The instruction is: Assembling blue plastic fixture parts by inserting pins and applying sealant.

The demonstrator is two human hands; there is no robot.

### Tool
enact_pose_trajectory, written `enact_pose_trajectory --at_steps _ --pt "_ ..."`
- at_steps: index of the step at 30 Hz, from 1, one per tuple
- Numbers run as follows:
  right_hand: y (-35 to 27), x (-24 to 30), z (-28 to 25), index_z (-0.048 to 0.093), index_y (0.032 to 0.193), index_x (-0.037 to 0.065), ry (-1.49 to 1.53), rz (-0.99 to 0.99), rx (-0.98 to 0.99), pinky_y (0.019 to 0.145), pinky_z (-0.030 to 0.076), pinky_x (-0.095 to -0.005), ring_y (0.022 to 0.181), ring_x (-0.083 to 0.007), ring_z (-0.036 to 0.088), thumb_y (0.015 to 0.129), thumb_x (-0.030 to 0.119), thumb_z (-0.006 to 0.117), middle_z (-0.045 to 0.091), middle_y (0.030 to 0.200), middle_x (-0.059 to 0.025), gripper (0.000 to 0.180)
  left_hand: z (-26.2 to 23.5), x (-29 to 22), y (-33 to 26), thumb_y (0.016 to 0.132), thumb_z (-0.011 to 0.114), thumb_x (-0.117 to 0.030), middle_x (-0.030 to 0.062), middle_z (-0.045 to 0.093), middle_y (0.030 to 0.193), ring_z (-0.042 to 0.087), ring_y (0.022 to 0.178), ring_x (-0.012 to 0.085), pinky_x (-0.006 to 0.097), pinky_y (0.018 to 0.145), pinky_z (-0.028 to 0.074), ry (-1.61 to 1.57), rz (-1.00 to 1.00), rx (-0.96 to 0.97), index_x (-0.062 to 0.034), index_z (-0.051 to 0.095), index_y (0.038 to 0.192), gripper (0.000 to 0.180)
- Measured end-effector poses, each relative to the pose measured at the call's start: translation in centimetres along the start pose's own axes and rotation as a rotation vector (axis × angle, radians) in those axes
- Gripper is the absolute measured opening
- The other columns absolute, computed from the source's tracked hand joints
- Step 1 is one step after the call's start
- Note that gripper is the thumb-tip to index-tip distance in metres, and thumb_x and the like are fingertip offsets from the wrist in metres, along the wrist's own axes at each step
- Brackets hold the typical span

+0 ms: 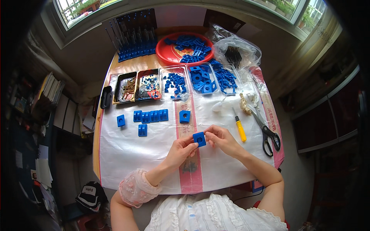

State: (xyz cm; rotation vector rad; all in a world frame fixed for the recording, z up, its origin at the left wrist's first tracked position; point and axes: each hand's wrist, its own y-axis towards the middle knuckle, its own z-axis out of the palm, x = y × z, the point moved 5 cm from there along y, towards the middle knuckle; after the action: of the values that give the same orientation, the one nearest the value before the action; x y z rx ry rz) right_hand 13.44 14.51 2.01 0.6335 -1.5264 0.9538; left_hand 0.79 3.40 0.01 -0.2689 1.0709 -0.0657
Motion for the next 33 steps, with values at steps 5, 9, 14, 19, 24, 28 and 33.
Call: enact_pose_trajectory --at_steps 5,9,14,19,24,28,33 --pt "0.0 -0.6 0.5 0.068 0.102 0.001 -0.001 0.014 -0.007 0.059 0.040 -0.0191 0.068 -0.0017 0.049 0.096 0.020 0.060 0.057 0.077 0.0041 0.021 0.1 -0.1 0.0 0.095 0.053 -0.003 -0.0009 0.063 0.097 0.046 0.066 0.0021 0.017 0.057 0.039 0.057 0.017 0.049 -0.0030 0.054 0.134 0.039" --pt "-0.2 -1.3 0.4 0.071 0.099 0.001 0.027 -0.030 -0.050 0.057 0.038 -0.0191 0.067 -0.0012 0.049 0.094 0.017 0.063 0.058 0.076 0.0053 0.019 0.2 0.1 -0.1 0.095 0.053 -0.004 -0.0007 0.063 0.096 0.047 0.066 0.0026 0.018 0.059 0.041 0.070 0.004 0.035 -0.0034 0.054 0.135 0.039" --pt "-0.6 -1.2 0.3 0.072 0.100 0.000 0.063 -0.008 -0.045 0.055 0.037 -0.0188 0.065 -0.0007 0.050 0.093 0.015 0.065 0.060 0.075 0.0052 0.018 0.1 0.4 0.0 0.099 0.054 -0.013 -0.0012 0.062 0.085 0.053 0.067 0.0030 0.016 0.062 0.046 0.081 -0.018 0.034 -0.0071 0.054 0.136 0.037" --pt "-0.7 -1.3 0.3 0.072 0.101 -0.001 0.090 0.016 -0.054 0.053 0.037 -0.0181 0.063 -0.0004 0.050 0.092 0.014 0.066 0.062 0.074 0.0044 0.018 -0.1 0.7 0.0 0.101 0.053 -0.020 -0.0019 0.059 0.077 0.055 0.067 0.0026 0.016 0.062 0.046 0.062 -0.049 0.053 -0.0086 0.056 0.135 0.035" --pt "-0.7 -1.7 0.3 0.071 0.102 -0.001 0.118 0.023 -0.046 0.051 0.038 -0.0179 0.060 -0.0009 0.051 0.092 0.014 0.066 0.063 0.074 0.0031 0.019 -0.4 1.1 0.2 0.101 0.052 -0.020 -0.0021 0.059 0.077 0.056 0.067 0.0021 0.015 0.061 0.047 0.036 -0.073 0.044 -0.0052 0.057 0.133 0.035" --pt "-0.9 -1.7 0.4 0.071 0.102 -0.002 0.145 0.046 -0.026 0.051 0.039 -0.0180 0.059 -0.0018 0.052 0.092 0.014 0.066 0.064 0.075 0.0012 0.020 -0.7 1.1 0.4 0.101 0.052 -0.019 -0.0018 0.060 0.079 0.057 0.067 0.0019 0.015 0.061 0.048 0.066 -0.078 0.036 -0.0025 0.056 0.133 0.036" --pt "-0.6 -1.6 0.2 0.070 0.102 -0.003 0.180 0.055 0.016 0.052 0.041 -0.0189 0.059 -0.0034 0.053 0.092 0.013 0.066 0.065 0.075 -0.0002 0.019 -0.1 0.7 0.4 0.101 0.052 -0.018 -0.0015 0.061 0.079 0.056 0.066 0.0016 0.015 0.060 0.048 0.050 -0.106 0.025 -0.0030 0.056 0.133 0.036"
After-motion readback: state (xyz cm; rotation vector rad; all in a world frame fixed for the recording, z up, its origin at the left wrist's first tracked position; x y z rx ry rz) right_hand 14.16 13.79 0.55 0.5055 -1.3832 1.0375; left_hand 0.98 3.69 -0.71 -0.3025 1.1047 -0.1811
